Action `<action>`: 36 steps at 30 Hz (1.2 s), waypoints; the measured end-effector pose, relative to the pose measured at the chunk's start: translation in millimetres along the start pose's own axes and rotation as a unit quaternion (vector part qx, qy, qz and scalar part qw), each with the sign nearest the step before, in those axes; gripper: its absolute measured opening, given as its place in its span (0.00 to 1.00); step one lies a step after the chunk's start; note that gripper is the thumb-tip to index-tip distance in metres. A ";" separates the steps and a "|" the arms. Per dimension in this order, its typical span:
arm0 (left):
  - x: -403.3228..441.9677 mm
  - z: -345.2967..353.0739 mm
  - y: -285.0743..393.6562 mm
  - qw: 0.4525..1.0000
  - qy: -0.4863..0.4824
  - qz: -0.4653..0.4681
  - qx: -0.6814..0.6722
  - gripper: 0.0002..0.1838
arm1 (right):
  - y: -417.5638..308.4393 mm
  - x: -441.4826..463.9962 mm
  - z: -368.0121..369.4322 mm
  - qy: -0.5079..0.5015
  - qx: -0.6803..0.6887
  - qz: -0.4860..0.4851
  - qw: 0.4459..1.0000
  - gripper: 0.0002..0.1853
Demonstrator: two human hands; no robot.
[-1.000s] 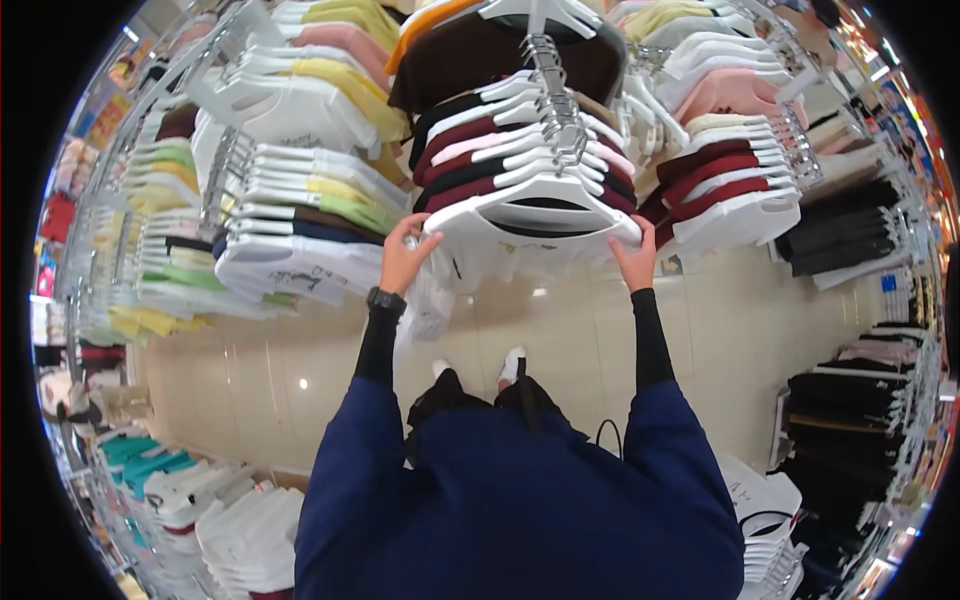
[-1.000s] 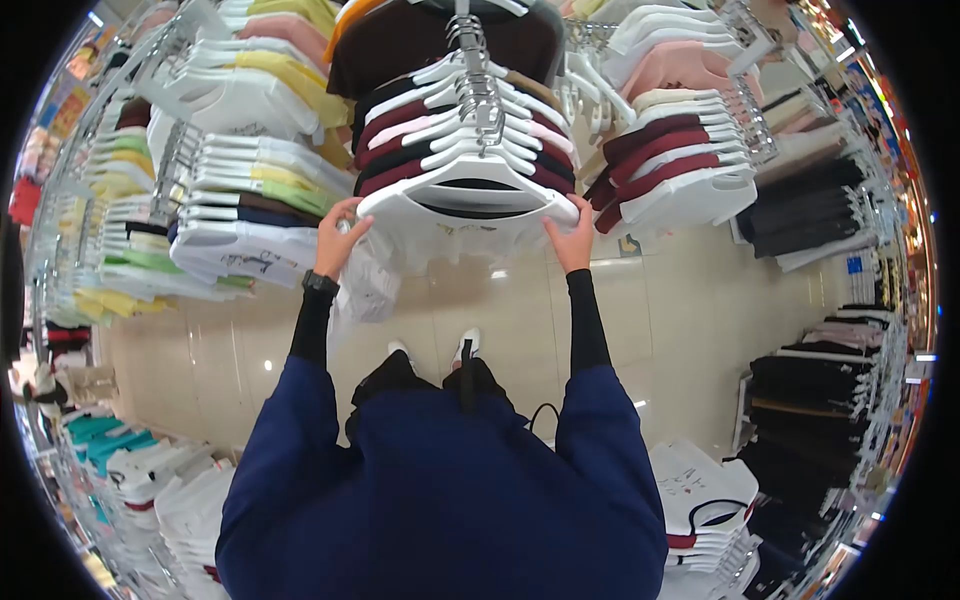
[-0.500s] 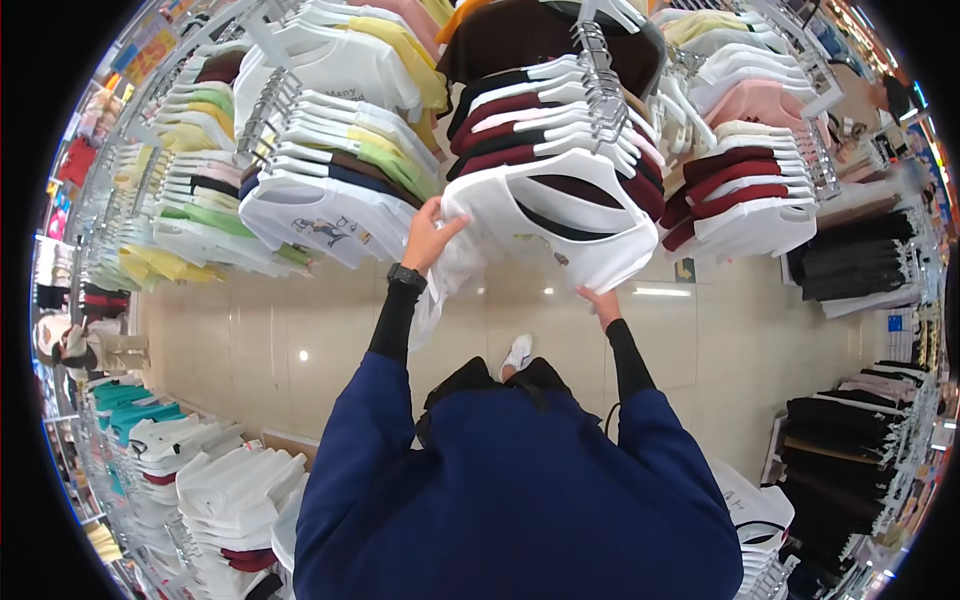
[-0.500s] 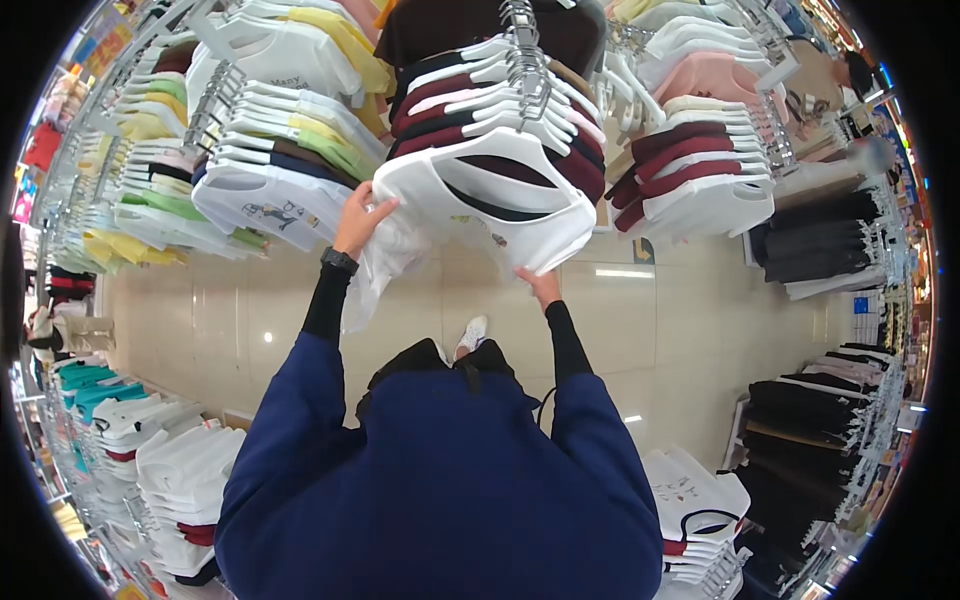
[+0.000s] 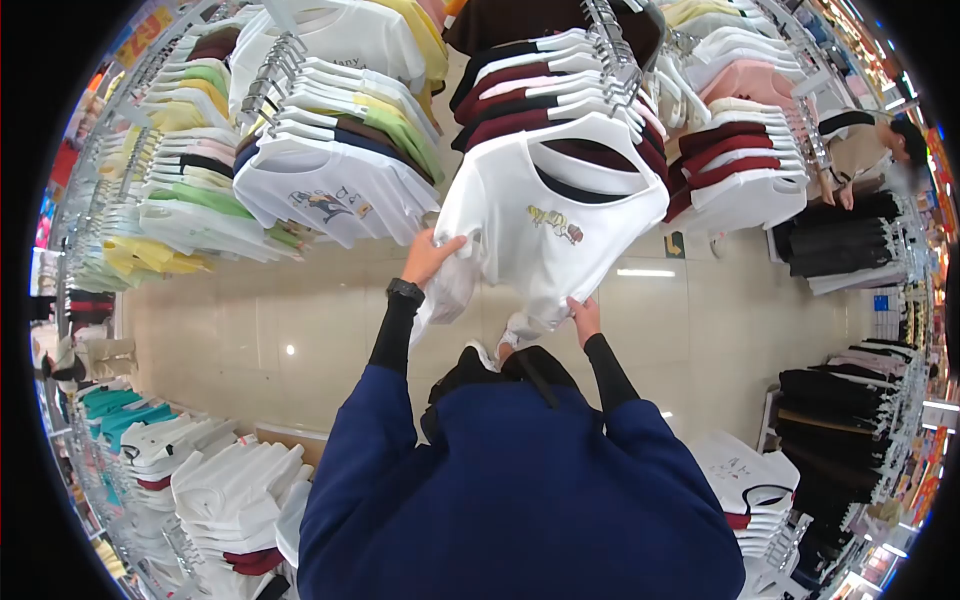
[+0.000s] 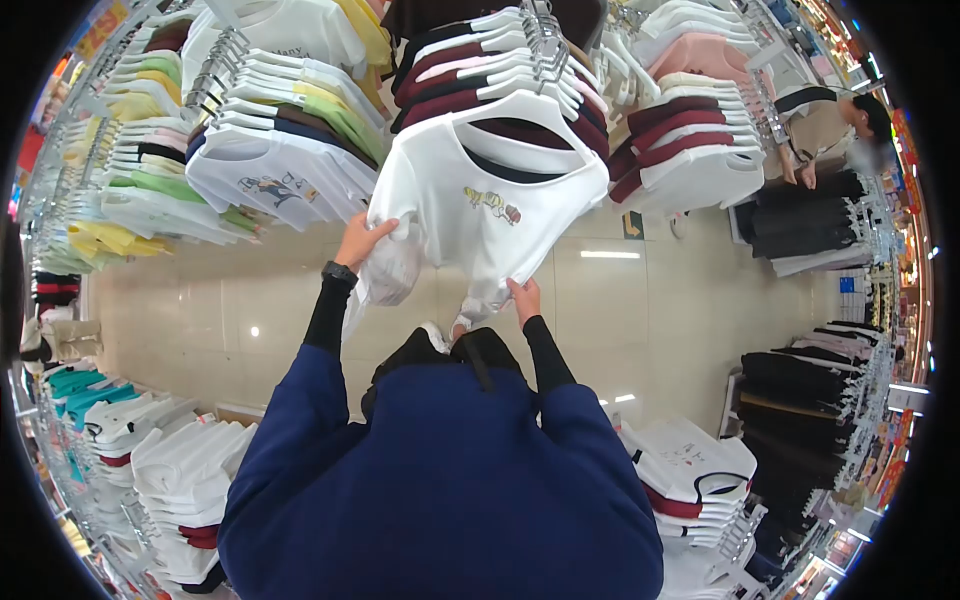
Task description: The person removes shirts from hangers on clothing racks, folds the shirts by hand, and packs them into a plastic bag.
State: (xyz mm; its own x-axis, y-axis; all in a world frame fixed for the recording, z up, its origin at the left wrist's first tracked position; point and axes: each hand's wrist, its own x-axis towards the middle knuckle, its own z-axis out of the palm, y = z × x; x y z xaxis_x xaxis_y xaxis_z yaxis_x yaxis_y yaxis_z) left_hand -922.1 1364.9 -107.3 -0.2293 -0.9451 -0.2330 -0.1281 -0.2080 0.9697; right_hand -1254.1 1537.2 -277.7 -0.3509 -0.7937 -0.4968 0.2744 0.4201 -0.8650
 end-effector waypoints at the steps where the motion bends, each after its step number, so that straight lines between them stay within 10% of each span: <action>1: -2.5 -5.0 -7.2 1.000 0.011 -0.006 -0.009 0.19 | -15.2 -14.6 5.0 0.001 0.012 -0.001 1.000 0.20; 11: -20.6 -3.3 -20.2 0.991 0.074 0.034 -0.103 0.17 | -21.5 -25.4 8.1 -0.029 -0.206 -0.141 0.968 0.22; 17: -52.7 0.3 -18.8 0.967 0.098 0.072 -0.222 0.24 | -34.2 -38.6 59.1 0.120 -0.281 -0.229 0.924 0.20; 20: -72.6 -0.7 -5.9 0.952 0.101 0.060 -0.284 0.30 | -97.0 -99.3 133.2 -0.124 -0.213 -0.186 0.951 0.25; 26: -93.5 1.3 24.8 0.960 0.078 0.063 -0.260 0.23 | -113.4 -145.8 208.9 -0.189 -0.350 -0.377 0.836 0.25; 33: -100.5 -8.0 42.2 0.970 0.098 0.060 -0.214 0.17 | -130.6 -129.9 187.6 -0.166 -0.302 -0.282 0.895 0.10; 36: -97.1 -18.0 30.5 0.980 0.100 0.172 0.018 0.13 | -153.1 -123.1 172.2 -0.162 -0.310 -0.282 0.893 0.10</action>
State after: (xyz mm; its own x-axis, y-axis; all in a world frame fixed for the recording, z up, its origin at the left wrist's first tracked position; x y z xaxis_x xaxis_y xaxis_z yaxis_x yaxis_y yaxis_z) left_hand -886.3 1445.8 -53.8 -0.0706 -0.9891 0.1289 -0.1115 0.1362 0.9844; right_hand -1098.7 1494.8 -72.1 0.0285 -0.9995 -0.0100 -0.4477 -0.0039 -0.8942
